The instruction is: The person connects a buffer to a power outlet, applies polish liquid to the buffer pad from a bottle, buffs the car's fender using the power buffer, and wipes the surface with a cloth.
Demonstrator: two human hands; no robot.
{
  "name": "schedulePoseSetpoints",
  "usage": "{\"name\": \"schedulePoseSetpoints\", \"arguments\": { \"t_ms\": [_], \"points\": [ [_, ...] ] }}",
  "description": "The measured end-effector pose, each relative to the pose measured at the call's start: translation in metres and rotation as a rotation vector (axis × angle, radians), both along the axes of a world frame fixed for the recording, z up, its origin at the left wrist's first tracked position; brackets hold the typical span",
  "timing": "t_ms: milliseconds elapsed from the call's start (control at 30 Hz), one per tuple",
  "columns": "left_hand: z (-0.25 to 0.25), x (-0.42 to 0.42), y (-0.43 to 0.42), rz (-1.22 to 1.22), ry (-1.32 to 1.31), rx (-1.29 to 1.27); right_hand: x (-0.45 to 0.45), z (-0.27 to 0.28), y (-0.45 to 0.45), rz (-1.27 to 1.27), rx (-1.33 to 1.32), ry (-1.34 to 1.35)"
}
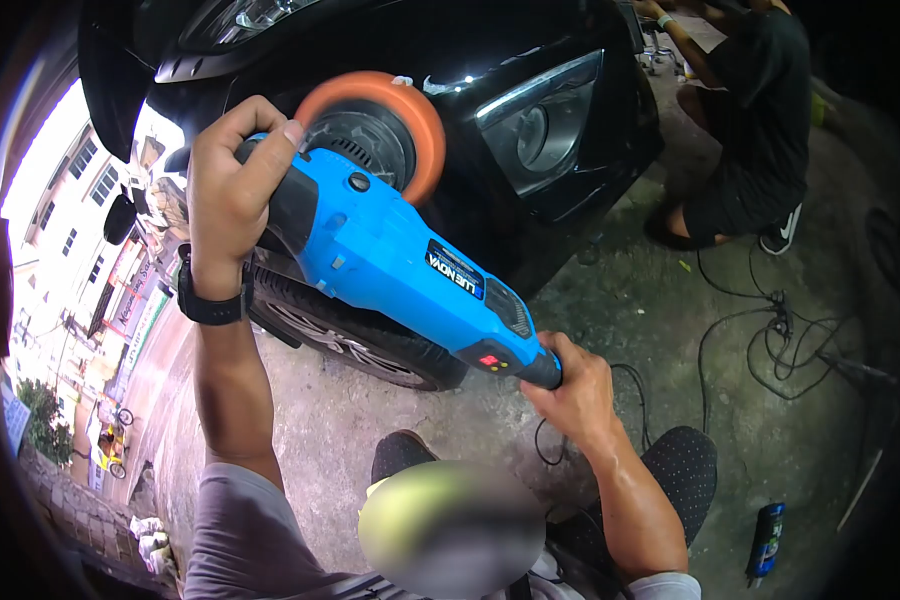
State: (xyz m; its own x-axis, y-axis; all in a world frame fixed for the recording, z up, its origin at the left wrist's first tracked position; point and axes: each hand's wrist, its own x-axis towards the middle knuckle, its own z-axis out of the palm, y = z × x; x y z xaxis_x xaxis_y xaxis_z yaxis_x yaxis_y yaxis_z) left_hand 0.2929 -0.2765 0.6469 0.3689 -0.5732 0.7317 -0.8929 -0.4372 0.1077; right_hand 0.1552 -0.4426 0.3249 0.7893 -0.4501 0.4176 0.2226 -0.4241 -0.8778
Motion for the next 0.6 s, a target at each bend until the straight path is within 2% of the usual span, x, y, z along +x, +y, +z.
{"name": "schedulePoseSetpoints", "arguments": {
  "t_ms": [100,600],
  "points": [
    [-0.004,-0.002,-0.002,0.006,-0.004,0.009,-0.002,-0.005,-0.004,0.031,0.01,0.089],
    [-0.027,-0.011,-0.011,0.017,0.047,0.002,-0.002,-0.021,-0.007,0.007,0.071,0.067]
  ]
}}
